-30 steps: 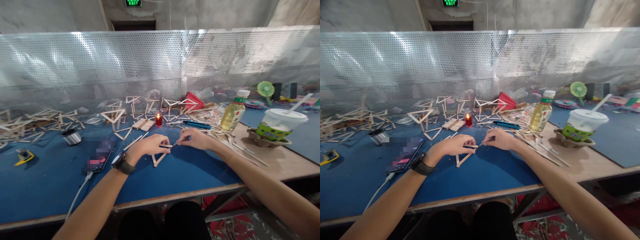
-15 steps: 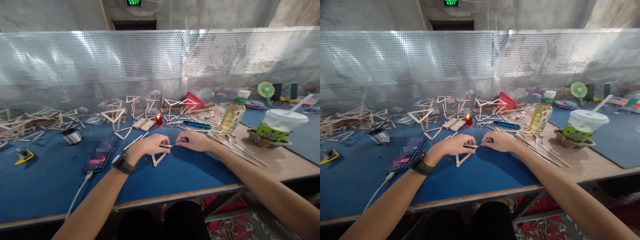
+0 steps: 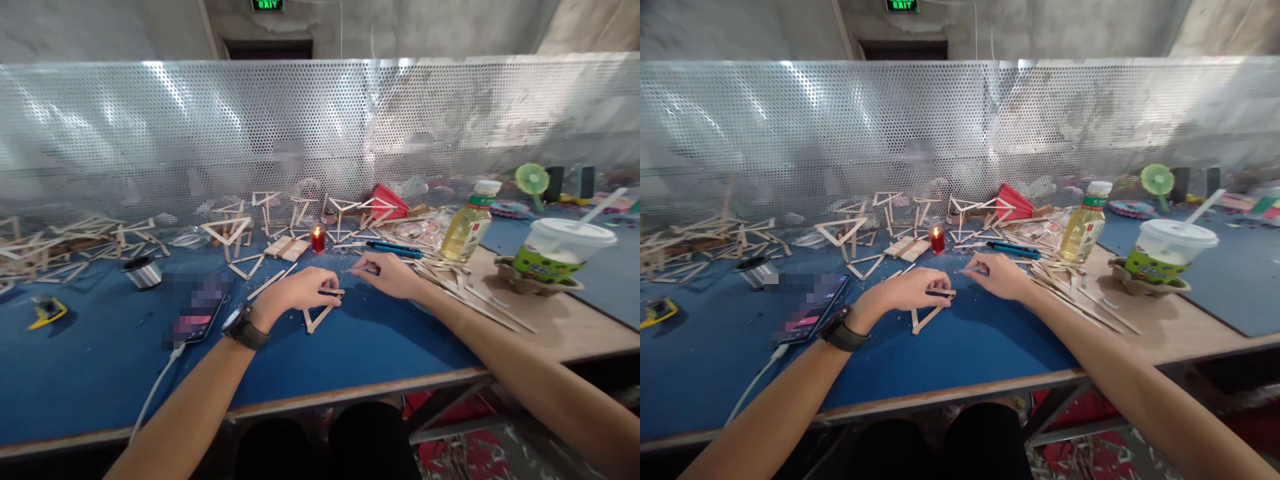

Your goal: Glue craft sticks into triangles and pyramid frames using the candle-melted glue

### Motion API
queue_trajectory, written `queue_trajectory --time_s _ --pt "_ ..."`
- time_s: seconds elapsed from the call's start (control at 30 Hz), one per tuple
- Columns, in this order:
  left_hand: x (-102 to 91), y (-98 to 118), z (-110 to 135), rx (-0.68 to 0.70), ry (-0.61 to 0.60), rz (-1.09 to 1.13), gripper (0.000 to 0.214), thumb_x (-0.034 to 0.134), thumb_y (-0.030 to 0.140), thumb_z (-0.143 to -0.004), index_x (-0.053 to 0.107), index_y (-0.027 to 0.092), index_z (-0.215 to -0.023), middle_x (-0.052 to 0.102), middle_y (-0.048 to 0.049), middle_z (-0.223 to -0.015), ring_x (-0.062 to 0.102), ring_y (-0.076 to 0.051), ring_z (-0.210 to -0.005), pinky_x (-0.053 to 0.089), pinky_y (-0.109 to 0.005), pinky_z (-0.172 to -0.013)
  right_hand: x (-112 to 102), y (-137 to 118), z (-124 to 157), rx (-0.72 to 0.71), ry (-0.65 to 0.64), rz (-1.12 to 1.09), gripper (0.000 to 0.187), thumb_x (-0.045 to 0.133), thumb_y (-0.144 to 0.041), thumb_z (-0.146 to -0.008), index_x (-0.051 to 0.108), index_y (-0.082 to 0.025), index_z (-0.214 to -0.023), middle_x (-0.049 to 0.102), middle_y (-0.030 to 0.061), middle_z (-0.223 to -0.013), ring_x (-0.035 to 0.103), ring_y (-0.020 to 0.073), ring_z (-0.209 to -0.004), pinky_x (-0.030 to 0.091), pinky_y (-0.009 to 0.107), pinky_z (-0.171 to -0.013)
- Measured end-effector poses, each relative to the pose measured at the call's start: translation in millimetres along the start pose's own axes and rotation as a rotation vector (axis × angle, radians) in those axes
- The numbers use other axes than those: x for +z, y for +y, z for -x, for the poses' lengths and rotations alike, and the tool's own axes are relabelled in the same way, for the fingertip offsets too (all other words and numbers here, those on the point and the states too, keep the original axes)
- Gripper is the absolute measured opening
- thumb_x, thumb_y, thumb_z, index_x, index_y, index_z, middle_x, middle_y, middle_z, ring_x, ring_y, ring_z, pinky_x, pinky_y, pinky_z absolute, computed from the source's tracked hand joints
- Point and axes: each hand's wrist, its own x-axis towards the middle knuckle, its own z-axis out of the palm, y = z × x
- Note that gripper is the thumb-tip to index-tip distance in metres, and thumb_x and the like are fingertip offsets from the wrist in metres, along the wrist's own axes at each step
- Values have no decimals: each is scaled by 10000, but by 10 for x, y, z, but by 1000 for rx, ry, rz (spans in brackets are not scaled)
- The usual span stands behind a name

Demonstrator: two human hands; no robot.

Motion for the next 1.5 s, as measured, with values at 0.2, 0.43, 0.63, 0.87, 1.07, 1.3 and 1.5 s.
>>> queue_trajectory --time_s 0.2,0.43,0.63,0.87,1.07,1.3,1.5 --pt "-2 27 27 36 61 -42 318 610 506 -940 698 204 -992 683 -61 -986 608 -197 -840 393 -294 -698 10 23 -2 55 10 -53 419 528 -597 -976 667 -212 -884 634 6 -674 506 156 -589 316 282 -575" --pt "-20 56 54 44 77 -36 268 590 436 -970 727 206 -986 696 -60 -1001 616 -195 -866 402 -293 -721 17 52 0 53 12 -48 428 504 -579 -990 685 -202 -898 671 22 -712 534 161 -606 332 282 -592" --pt "-41 61 93 34 53 13 223 682 409 -903 728 223 -1017 716 -55 -1111 652 -217 -983 445 -300 -801 25 67 -2 54 7 -55 435 508 -581 -984 686 -196 -887 677 24 -719 540 162 -614 345 280 -602" --pt "-26 20 69 51 50 81 198 737 371 -866 723 206 -974 729 -53 -1081 667 -218 -1000 460 -298 -827 27 56 4 57 3 -61 436 514 -580 -981 692 -192 -890 669 20 -707 522 152 -598 340 279 -593" --pt "-25 18 79 57 63 95 204 729 401 -869 724 209 -938 728 -48 -1035 661 -217 -951 445 -295 -775 25 75 9 51 6 -54 412 529 -563 -982 707 -200 -902 660 12 -687 522 154 -596 343 277 -584" --pt "-11 -23 69 61 59 89 207 704 430 -881 729 225 -893 713 -33 -987 638 -202 -907 421 -289 -728 38 104 10 49 5 -58 388 541 -550 -981 704 -207 -901 666 9 -695 531 153 -601 357 276 -588" --pt "-1 -39 61 68 62 75 195 701 420 -885 727 227 -898 715 -31 -978 636 -197 -888 417 -282 -722 36 108 14 44 5 -48 379 540 -538 -984 705 -207 -896 675 11 -706 538 150 -600 344 272 -583"
